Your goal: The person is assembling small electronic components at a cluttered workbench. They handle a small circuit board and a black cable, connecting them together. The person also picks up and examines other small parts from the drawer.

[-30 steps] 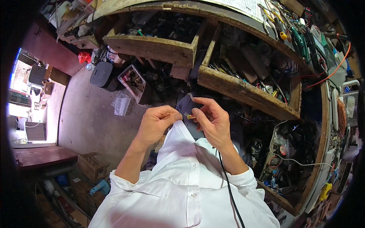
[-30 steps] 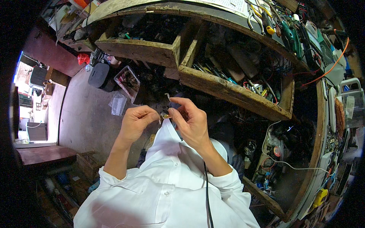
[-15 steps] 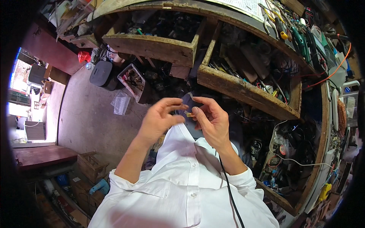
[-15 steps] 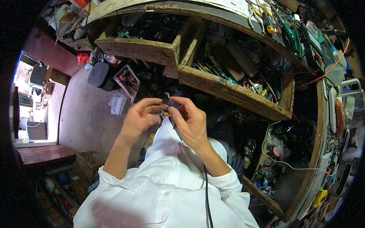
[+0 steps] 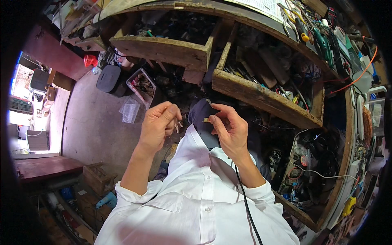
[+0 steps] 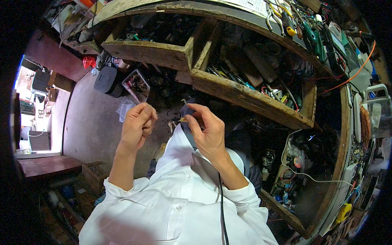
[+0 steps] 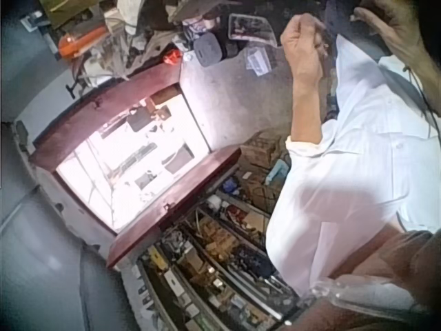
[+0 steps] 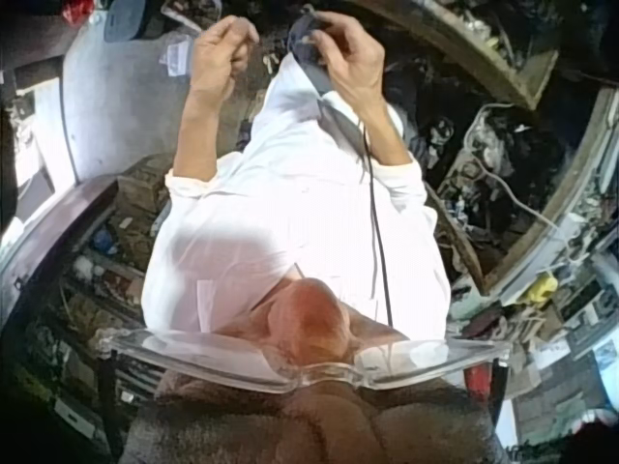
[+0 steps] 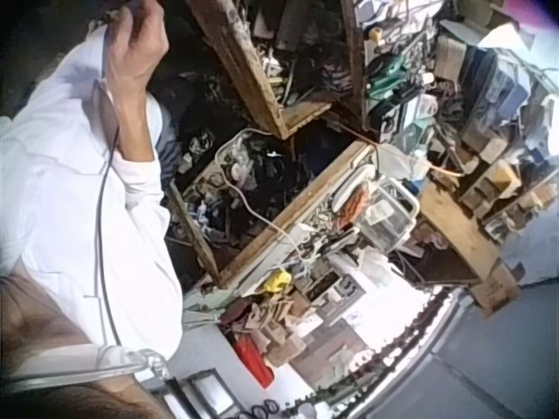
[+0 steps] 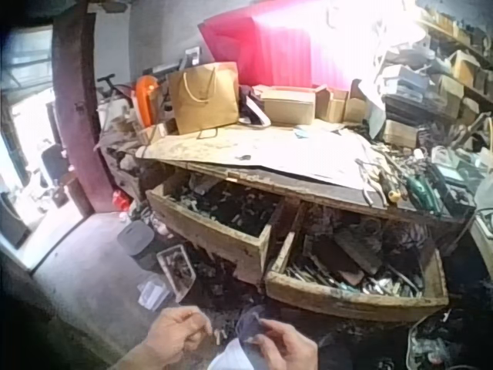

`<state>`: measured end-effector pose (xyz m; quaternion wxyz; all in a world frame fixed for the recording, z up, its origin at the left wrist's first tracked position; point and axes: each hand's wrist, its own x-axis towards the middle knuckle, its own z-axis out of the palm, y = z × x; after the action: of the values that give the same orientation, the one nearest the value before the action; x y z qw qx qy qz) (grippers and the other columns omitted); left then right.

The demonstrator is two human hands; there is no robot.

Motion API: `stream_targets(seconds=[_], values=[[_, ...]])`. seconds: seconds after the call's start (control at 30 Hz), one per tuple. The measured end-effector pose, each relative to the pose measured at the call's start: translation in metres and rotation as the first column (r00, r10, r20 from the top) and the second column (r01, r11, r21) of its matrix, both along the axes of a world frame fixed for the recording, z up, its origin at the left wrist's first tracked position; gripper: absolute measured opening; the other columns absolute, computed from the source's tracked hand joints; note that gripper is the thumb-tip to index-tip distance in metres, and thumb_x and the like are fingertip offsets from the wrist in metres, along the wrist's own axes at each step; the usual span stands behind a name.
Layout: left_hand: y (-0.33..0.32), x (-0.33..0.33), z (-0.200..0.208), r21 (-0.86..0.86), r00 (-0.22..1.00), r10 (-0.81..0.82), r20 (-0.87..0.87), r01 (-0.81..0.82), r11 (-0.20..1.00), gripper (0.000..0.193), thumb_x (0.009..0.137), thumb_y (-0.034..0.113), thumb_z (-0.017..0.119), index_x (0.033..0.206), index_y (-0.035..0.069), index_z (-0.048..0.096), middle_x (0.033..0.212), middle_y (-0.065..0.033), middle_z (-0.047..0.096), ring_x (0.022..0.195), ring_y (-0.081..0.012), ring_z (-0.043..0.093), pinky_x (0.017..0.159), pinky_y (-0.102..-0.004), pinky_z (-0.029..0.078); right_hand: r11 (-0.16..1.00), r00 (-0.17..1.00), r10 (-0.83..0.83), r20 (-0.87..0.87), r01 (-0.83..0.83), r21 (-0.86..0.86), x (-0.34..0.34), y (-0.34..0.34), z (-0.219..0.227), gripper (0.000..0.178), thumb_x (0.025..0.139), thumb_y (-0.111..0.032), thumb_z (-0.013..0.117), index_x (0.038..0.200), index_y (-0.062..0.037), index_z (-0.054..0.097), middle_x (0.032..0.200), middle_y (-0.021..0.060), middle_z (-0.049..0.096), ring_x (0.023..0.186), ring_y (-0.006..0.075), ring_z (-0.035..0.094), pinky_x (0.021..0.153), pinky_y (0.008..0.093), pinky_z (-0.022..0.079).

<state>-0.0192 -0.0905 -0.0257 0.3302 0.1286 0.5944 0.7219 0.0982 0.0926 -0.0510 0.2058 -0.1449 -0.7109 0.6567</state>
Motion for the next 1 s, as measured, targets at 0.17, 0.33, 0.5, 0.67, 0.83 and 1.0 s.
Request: stream_targets(seconds=[0.17, 0.33, 0.5, 0.67, 0.83, 1.0], values=[[0.008, -0.001, -0.007, -0.07, 0.954, 0.168, -0.248, -0.191, 0.979, 0.031, 0.104, 0.03, 0.054, 0.093, 0.003, 0.066, 0.06, 0.0041, 0.044, 0.045, -0.0012, 0.029, 0.041, -0.0193, 0.02, 0.984, 0.998, 0.065, -0.009, -0.066, -0.165, 0.002, 0.001, 0.001, 0.029, 0.092, 0.0, 0.066, 0.12, 0.0014, 0.062, 0.09, 0.0065, 0.07, 0.076, 0.0087, 0.065, 0.065, 0.0228, 0.054], [0.017, -0.005, 0.003, 0.089, 0.972, 0.216, -0.094, -0.207, 0.974, 0.029, 0.105, 0.029, 0.052, 0.095, 0.005, 0.064, 0.062, -0.0001, 0.052, 0.043, -0.0019, 0.032, 0.039, -0.0176, 0.023, 0.927, 0.988, 0.145, -0.047, -0.152, -0.343, 0.003, 0.004, -0.003, 0.03, 0.092, 0.0, 0.067, 0.121, 0.0022, 0.061, 0.096, 0.007, 0.068, 0.083, 0.0107, 0.066, 0.07, 0.0253, 0.059], [0.011, -0.007, 0.003, 0.21, 0.984, 0.161, 0.078, -0.174, 0.962, 0.028, 0.104, 0.028, 0.055, 0.089, 0.005, 0.06, 0.062, 0.0035, 0.053, 0.045, -0.001, 0.032, 0.041, -0.0186, 0.022, 0.877, 0.979, 0.169, -0.114, -0.203, -0.436, 0.004, 0.008, -0.001, 0.029, 0.093, -0.001, 0.067, 0.121, 0.0037, 0.06, 0.098, 0.0081, 0.068, 0.085, 0.0116, 0.067, 0.073, 0.0264, 0.059], [0.002, -0.013, -0.005, 0.104, 0.989, 0.13, -0.065, -0.123, 0.987, 0.028, 0.105, 0.029, 0.052, 0.087, 0.008, 0.056, 0.057, 0.0067, 0.037, 0.044, -0.0014, 0.026, 0.041, -0.0184, 0.021, 0.862, 0.983, 0.134, -0.123, -0.177, -0.475, 0.005, 0.01, 0.0, 0.027, 0.093, -0.002, 0.067, 0.119, 0.0039, 0.061, 0.099, 0.0087, 0.069, 0.085, 0.0115, 0.067, 0.073, 0.0256, 0.058], [-0.005, -0.01, -0.004, -0.075, 0.972, 0.151, -0.179, -0.167, 0.983, 0.027, 0.104, 0.027, 0.056, 0.086, 0.007, 0.059, 0.061, 0.0083, 0.038, 0.048, 0.0002, 0.027, 0.042, -0.0179, 0.021, 0.865, 0.987, 0.113, -0.111, -0.153, -0.477, 0.005, 0.011, -0.001, 0.023, 0.094, -0.003, 0.066, 0.116, 0.0038, 0.062, 0.098, 0.0086, 0.07, 0.081, 0.0105, 0.066, 0.071, 0.024, 0.057], [-0.016, -0.016, 0.006, -0.062, 0.951, 0.237, -0.199, -0.254, 0.965, 0.025, 0.103, 0.024, 0.057, 0.086, 0.006, 0.061, 0.062, 0.0087, 0.038, 0.05, 0.0008, 0.029, 0.043, -0.0179, 0.021, 0.907, 0.996, 0.048, -0.073, -0.074, -0.415, 0.004, 0.013, -0.003, 0.023, 0.094, -0.002, 0.066, 0.115, 0.0045, 0.062, 0.096, 0.009, 0.07, 0.077, 0.0107, 0.065, 0.069, 0.0246, 0.057]])
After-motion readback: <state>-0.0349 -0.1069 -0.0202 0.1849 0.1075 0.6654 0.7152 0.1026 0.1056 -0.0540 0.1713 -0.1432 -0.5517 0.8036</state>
